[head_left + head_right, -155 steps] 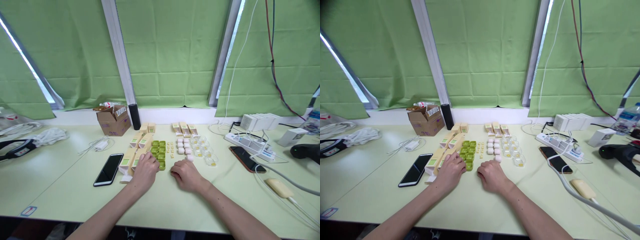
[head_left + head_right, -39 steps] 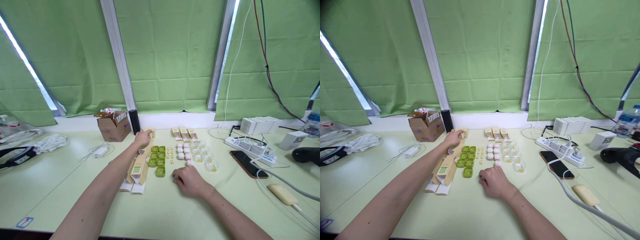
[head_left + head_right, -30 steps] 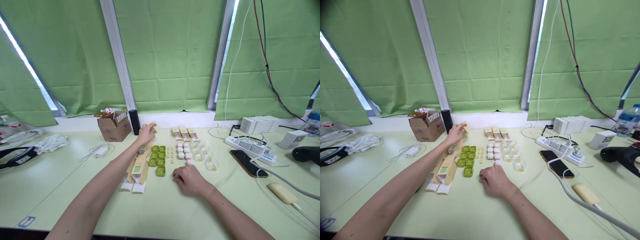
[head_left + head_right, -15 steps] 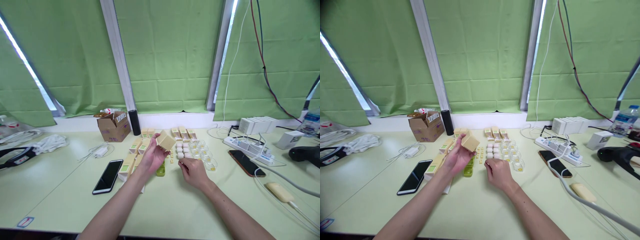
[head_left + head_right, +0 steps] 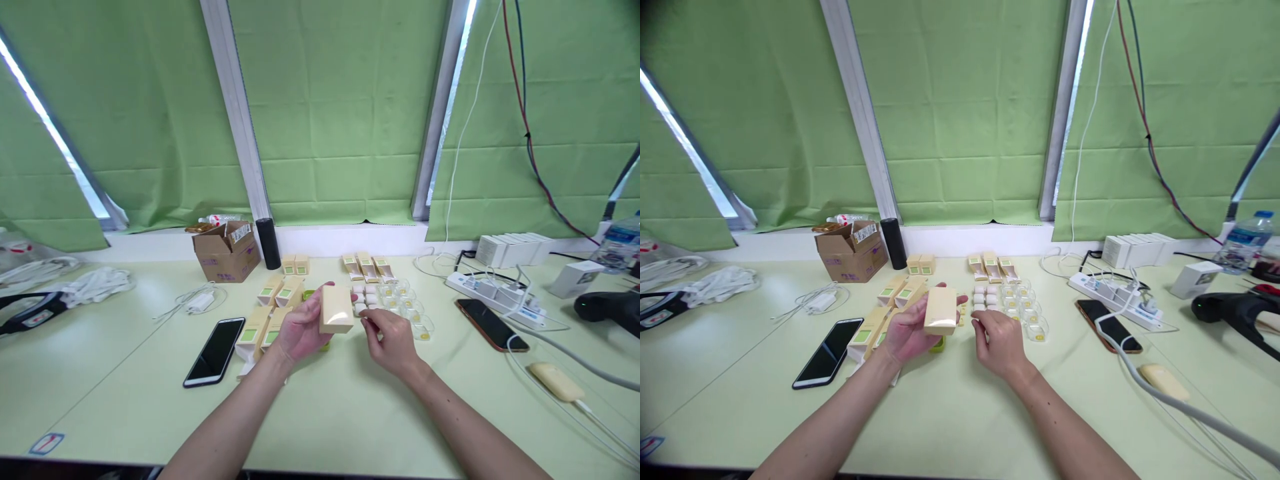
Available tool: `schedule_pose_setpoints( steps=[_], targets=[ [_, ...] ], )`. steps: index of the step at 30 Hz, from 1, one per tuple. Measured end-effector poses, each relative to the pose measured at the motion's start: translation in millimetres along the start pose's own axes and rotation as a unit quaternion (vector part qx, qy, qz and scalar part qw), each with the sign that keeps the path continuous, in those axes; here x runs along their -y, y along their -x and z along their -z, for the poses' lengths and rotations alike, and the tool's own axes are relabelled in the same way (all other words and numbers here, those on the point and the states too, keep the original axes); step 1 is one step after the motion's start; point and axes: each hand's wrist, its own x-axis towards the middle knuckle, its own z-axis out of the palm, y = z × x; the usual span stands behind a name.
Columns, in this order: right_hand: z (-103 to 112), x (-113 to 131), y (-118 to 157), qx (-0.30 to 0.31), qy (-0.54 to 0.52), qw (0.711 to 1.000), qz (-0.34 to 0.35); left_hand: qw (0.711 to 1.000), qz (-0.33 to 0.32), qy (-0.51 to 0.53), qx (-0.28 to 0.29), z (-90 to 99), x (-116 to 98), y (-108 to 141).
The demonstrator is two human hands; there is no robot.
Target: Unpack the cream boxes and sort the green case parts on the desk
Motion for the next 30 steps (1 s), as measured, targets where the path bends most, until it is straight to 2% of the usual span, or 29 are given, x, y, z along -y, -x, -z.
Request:
schedule_pose_setpoints(
  steps=[4, 8, 13, 18, 22, 26, 30],
  targets=[
    [0, -1, 0, -0.027, -0.009, 1.0, 0.012, 0.996, 0.008, -0.067, 0.056, 5.9, 1, 2],
    [0, -4, -2, -0.054, -0.012, 0.998, 0.017, 0.985, 0.012, -0.159, 0.067, 6.3, 2, 3],
    [5, -12, -7, -0.091, 0.004, 0.996, -0.015, 0.959, -0.016, -0.279, 0.042, -2.2, 11, -1],
    [16, -22, -15, -0.084, 0.023, 0.993, -0.076, 0.905, -0.033, -0.425, -0.005, -15.9, 30, 4],
    [31, -24, -21, -0.003, 0.007, 0.996, -0.093, 0.859, -0.02, -0.51, -0.034, -22.0, 40, 13],
    [51, -19, -18, 0.117, -0.054, 0.99, -0.062, 0.821, -0.009, -0.569, -0.044, -23.5, 41, 18],
    [59, -16, -5, 0.263, -0.186, 0.945, -0.05, 0.78, -0.014, -0.625, -0.028, -21.8, 38, 22]
  ],
)
